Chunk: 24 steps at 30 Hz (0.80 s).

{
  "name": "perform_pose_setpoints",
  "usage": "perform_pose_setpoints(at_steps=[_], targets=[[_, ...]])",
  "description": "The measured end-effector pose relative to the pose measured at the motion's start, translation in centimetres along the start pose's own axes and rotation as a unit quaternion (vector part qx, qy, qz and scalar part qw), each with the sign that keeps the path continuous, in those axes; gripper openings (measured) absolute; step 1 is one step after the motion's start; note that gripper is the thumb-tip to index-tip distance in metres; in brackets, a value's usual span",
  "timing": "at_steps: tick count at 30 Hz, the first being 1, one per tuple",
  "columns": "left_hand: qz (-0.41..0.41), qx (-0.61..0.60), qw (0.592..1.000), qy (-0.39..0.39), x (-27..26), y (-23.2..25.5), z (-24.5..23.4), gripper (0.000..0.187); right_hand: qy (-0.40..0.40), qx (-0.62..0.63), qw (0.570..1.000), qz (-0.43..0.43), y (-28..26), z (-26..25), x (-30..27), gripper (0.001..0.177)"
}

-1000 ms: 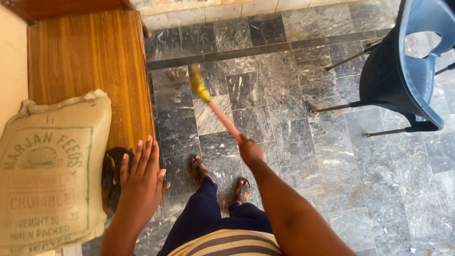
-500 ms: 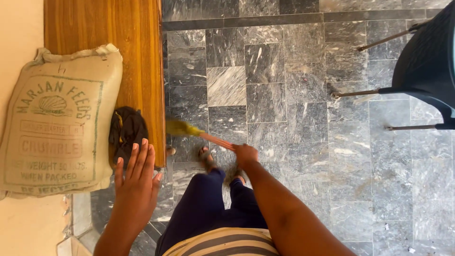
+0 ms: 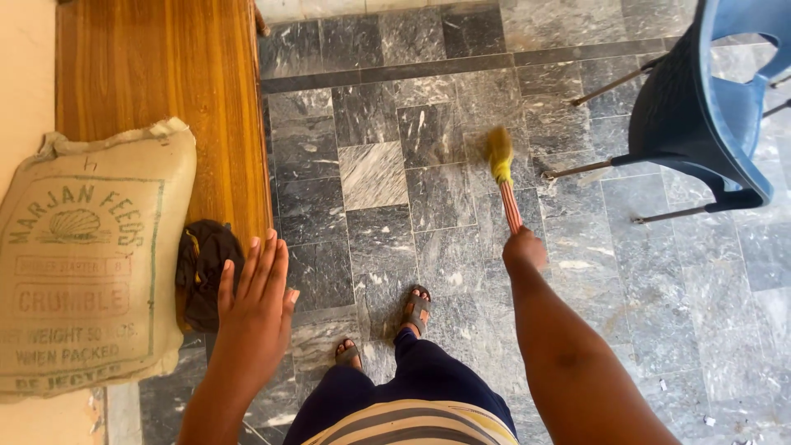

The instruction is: Sweep paper debris and dust from a tiled floor into a pile using a handheld broom.

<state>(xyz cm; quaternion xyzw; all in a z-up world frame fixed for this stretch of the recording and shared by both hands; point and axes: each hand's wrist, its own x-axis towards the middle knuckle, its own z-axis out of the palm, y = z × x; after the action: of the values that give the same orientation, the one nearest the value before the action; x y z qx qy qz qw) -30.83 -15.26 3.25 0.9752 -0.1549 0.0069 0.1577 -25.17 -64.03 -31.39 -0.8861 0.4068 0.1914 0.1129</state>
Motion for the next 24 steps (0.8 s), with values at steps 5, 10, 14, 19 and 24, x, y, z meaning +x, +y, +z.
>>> perform_pose_setpoints(at_steps=[5,10,14,19,24], targets=[[0.014,0.004,1.000,0.006,-2.9,-2.3,-0.9,0.067,0.070,0.087,0.993,-0.042,-1.4,1.2,-6.8,0.039],[0.006,0.008,1.000,-0.008,-5.9,-5.1,-1.9,0.066,0.032,0.142,0.984,-0.102,-3.0,5.6,-15.7,0.049],[-0.004,0.014,1.000,0.003,-8.1,-7.0,-3.2,0.067,-0.007,0.120,0.961,-0.250,-5.8,9.9,-22.3,0.043],[-0.016,0.029,0.999,0.002,-10.7,-8.2,-4.1,0.067,-0.093,0.037,0.939,-0.330,-8.5,12.6,-28.2,0.046],[-0.027,0.039,0.999,-0.012,-12.5,-9.9,-3.6,0.068,-0.103,-0.098,0.908,-0.395,-7.8,16.9,-28.6,0.037]])
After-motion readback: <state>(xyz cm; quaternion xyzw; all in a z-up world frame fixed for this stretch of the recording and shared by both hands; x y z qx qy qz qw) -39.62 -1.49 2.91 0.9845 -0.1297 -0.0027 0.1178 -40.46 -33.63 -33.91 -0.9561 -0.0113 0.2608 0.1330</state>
